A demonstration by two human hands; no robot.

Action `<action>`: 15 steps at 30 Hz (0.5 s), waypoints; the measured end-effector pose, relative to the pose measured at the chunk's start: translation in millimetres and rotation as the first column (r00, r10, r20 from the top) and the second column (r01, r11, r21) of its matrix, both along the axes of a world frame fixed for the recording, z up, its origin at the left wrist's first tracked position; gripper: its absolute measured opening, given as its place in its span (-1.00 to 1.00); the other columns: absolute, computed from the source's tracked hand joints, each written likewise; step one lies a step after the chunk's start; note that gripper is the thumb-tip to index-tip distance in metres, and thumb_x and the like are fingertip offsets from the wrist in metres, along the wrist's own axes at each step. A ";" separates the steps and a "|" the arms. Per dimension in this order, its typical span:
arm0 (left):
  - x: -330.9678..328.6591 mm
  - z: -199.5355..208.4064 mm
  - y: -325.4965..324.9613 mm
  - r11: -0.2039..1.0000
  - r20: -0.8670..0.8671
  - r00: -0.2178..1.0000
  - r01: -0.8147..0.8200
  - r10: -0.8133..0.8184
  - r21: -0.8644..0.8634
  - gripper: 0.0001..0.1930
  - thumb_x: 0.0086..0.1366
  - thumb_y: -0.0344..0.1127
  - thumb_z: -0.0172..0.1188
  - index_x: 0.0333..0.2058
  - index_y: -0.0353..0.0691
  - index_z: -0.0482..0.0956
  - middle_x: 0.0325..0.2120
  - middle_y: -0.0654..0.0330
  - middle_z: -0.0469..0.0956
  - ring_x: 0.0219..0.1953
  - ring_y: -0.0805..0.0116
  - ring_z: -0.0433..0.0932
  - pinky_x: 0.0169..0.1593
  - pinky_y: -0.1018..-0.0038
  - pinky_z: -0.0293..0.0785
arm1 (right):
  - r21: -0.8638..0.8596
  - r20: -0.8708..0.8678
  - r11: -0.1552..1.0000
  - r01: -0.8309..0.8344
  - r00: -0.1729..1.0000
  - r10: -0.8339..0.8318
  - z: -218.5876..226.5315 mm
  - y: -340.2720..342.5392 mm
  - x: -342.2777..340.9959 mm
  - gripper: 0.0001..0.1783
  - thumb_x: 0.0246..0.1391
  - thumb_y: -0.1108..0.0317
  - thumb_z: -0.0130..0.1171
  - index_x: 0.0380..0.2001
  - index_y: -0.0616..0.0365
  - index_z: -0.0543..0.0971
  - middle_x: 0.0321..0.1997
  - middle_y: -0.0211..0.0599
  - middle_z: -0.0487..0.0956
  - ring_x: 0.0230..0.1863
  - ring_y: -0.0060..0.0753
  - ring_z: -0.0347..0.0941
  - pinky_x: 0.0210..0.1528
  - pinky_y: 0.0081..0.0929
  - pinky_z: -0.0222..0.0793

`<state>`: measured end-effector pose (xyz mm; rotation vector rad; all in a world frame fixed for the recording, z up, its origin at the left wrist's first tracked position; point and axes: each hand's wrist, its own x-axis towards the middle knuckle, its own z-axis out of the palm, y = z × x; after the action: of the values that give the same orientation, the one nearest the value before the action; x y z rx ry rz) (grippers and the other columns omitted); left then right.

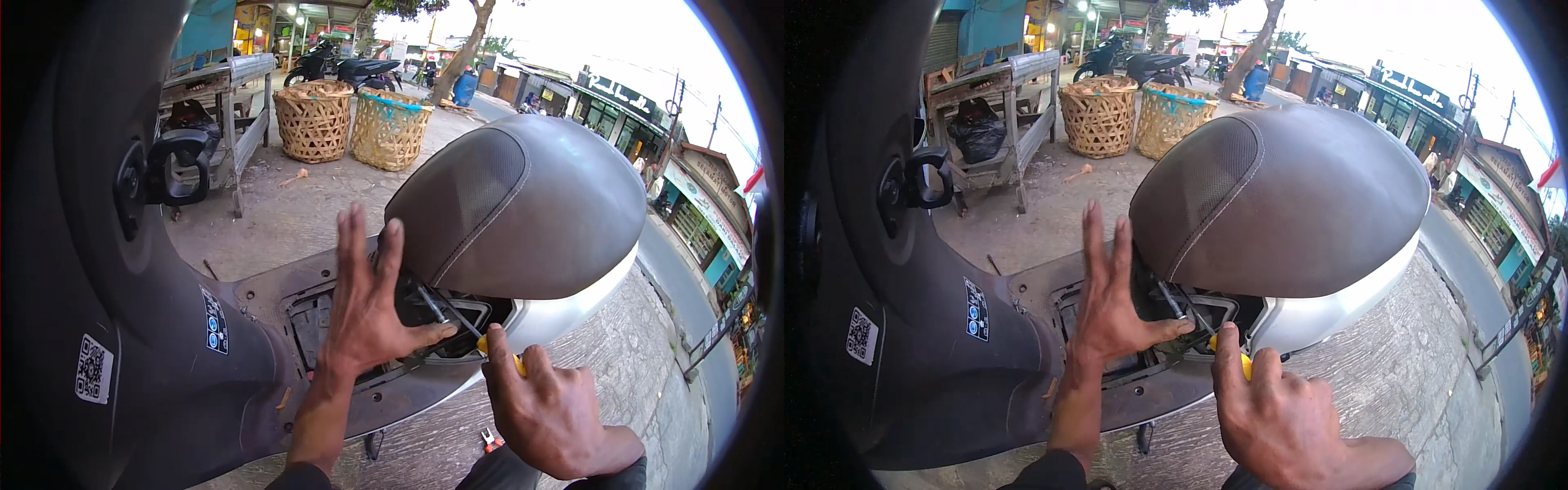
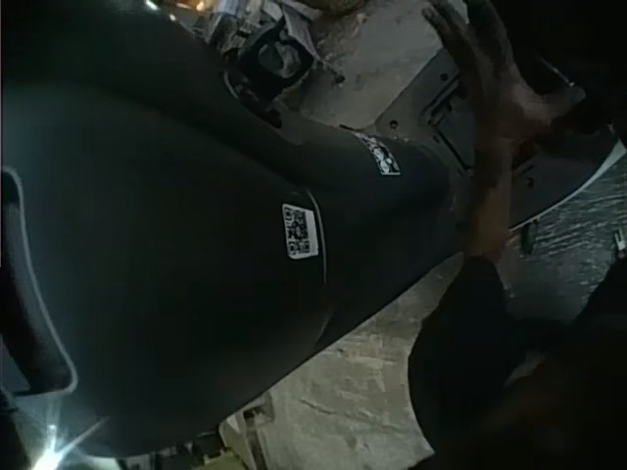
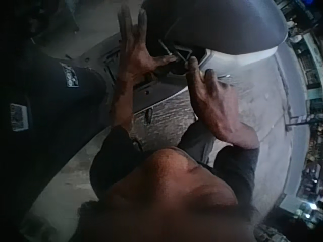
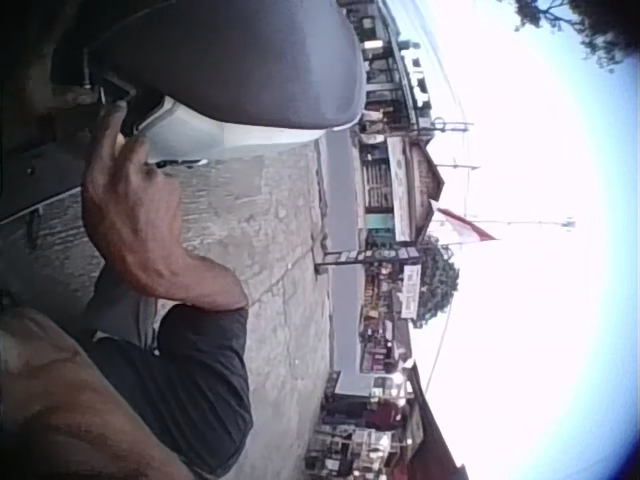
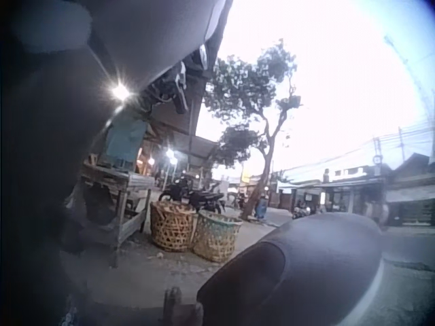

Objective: The person uses a yellow screwdriver and orange pliers to remove screws and clips from the rear of a scooter seat. They then reposition the seat and use the tools to secure it back onto the scooter frame.

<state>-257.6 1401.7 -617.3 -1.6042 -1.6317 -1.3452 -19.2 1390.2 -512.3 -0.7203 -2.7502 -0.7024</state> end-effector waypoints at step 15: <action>-16.7 -20.8 41.6 0.919 -0.061 0.961 0.274 -0.268 0.285 0.30 -0.08 0.41 0.52 0.43 -0.44 0.20 0.34 -0.33 0.18 0.40 -0.31 0.24 0.44 -0.04 0.23 | -0.131 0.053 0.991 0.023 0.998 -0.016 25.6 7.2 -0.8 -0.50 0.17 0.36 0.24 0.17 0.30 0.55 -0.54 -0.16 0.56 -0.68 -0.21 0.52 -0.65 -0.22 0.41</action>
<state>-274.3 1443.3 -638.1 -1.6973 -1.1599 -1.6156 -20.0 1397.4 -486.7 -0.7665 -2.8621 -0.5550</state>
